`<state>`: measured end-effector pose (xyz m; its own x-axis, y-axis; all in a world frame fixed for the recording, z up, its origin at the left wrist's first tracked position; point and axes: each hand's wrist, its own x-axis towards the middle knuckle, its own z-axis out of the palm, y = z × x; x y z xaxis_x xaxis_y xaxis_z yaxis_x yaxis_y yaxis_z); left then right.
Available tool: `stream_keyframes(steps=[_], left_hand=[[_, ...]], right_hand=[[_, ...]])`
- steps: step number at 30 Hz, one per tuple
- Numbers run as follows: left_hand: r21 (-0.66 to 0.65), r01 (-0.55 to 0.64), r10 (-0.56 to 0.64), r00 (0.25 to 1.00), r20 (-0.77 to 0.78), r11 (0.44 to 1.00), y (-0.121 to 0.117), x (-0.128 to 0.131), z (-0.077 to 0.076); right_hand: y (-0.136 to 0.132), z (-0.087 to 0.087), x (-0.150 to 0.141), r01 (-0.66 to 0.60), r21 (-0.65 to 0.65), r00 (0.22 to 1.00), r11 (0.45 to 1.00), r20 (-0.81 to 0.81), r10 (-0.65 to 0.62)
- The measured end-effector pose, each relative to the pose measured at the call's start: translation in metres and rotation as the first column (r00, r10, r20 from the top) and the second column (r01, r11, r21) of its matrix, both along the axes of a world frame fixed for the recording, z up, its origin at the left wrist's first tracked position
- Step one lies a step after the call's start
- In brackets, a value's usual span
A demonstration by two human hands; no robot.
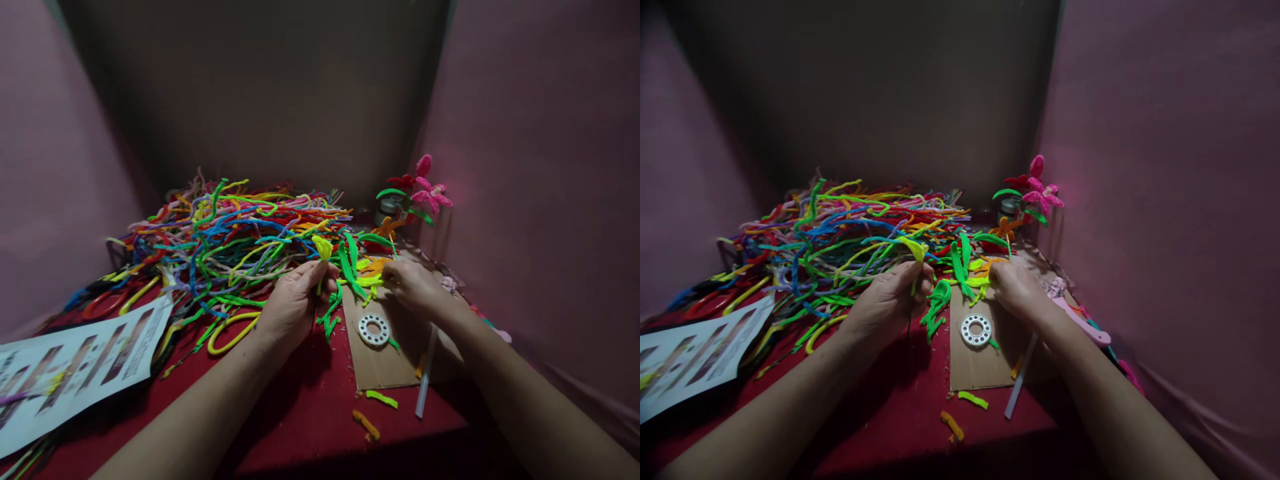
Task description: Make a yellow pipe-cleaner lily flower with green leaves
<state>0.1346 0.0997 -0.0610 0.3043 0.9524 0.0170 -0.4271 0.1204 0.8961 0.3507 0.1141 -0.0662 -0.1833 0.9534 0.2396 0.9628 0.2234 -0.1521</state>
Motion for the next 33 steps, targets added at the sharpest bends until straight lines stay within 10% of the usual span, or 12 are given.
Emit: stream_keyframes(steps=[6, 11, 15, 20, 27, 30, 33], left_hand=[[0.087, -0.008, 0.009, 1.000, -0.006, 0.996, 0.001, 0.004, -0.002], [0.061, 0.025, -0.024, 0.999, -0.025, 0.998, 0.001, 0.003, -0.005], [0.129, 0.066, -0.053, 0.993, -0.103, 0.989, -0.003, 0.003, -0.006], [0.122, 0.267, -0.246, 0.955, -0.165, 0.956, -0.007, 0.003, -0.006], [0.068, 0.288, -0.283, 0.956, -0.072, 0.955, -0.010, 0.002, 0.001], [0.055, 0.299, -0.296, 0.953, -0.065, 0.953, -0.011, 0.000, 0.002], [0.062, 0.293, -0.287, 0.954, -0.081, 0.954, -0.011, -0.002, 0.001]], right_hand=[[-0.012, 0.018, 0.008, -0.080, 0.010, 0.811, 0.997, -0.580, 0.070], [-0.017, 0.017, -0.004, -0.169, -0.078, 0.318, 0.983, -0.948, -0.021], [-0.022, 0.014, -0.015, -0.364, -0.140, -0.002, 0.921, -0.989, -0.151], [-0.032, 0.016, -0.027, -0.446, -0.186, -0.139, 0.876, -0.952, -0.273], [-0.044, 0.009, -0.030, -0.408, -0.183, -0.130, 0.894, -0.958, -0.255], [-0.053, 0.002, -0.012, -0.239, -0.112, 0.058, 0.965, -0.993, -0.101], [-0.062, -0.008, 0.019, 0.186, 0.029, 0.372, 0.982, -0.927, -0.043]])
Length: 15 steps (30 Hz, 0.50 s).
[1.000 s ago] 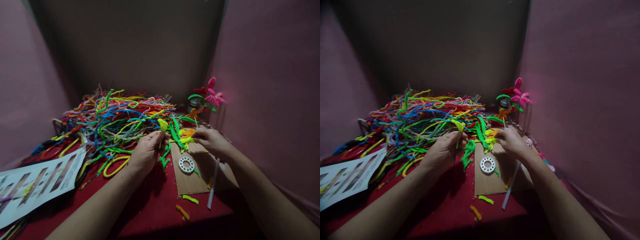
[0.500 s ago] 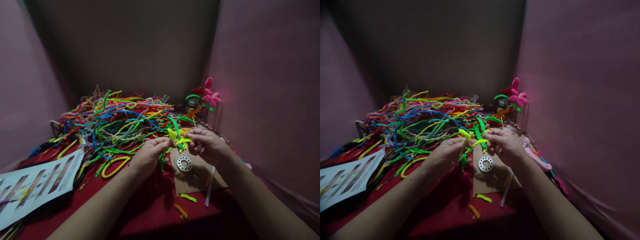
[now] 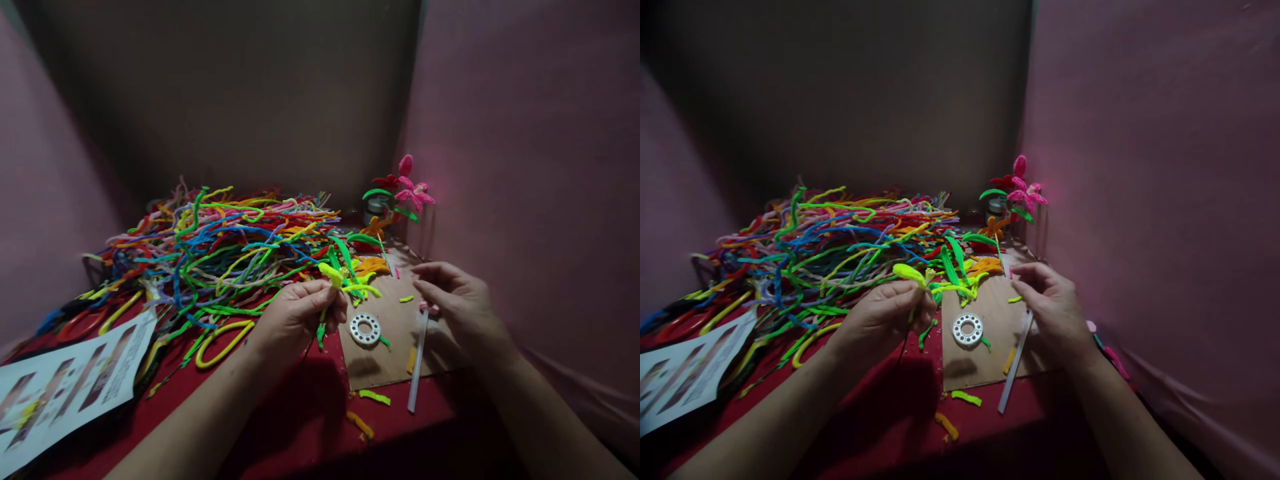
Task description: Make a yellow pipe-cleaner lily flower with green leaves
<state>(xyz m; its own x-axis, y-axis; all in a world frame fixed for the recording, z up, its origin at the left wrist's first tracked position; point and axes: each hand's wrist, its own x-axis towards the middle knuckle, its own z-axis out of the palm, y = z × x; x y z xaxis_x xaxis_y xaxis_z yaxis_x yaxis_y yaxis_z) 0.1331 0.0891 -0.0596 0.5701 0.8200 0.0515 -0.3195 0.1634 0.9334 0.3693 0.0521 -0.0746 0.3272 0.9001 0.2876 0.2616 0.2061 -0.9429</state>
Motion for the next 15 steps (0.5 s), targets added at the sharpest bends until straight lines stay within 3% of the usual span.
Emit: stream_keyframes(steps=[3, 7, 10, 15], left_hand=[[0.017, -0.002, 0.002, 1.000, -0.009, 1.000, 0.000, -0.001, 0.000], [0.031, 0.005, -0.005, 1.000, -0.016, 1.000, -0.002, -0.001, 0.001], [0.057, 0.016, -0.016, 1.000, -0.009, 0.998, -0.004, 0.000, 0.002], [0.092, 0.044, -0.046, 0.999, 0.022, 0.995, -0.004, 0.000, 0.002]], right_hand=[[-0.007, -0.015, 0.031, 0.214, 0.043, 0.913, 0.976, 0.347, -0.215], [-0.014, -0.034, 0.054, 0.274, 0.133, 0.552, 0.952, 0.789, -0.270], [-0.016, -0.042, 0.059, 0.269, 0.117, 0.344, 0.956, 0.916, -0.208], [-0.016, -0.045, 0.061, 0.298, 0.088, 0.222, 0.951, 0.962, -0.159]])
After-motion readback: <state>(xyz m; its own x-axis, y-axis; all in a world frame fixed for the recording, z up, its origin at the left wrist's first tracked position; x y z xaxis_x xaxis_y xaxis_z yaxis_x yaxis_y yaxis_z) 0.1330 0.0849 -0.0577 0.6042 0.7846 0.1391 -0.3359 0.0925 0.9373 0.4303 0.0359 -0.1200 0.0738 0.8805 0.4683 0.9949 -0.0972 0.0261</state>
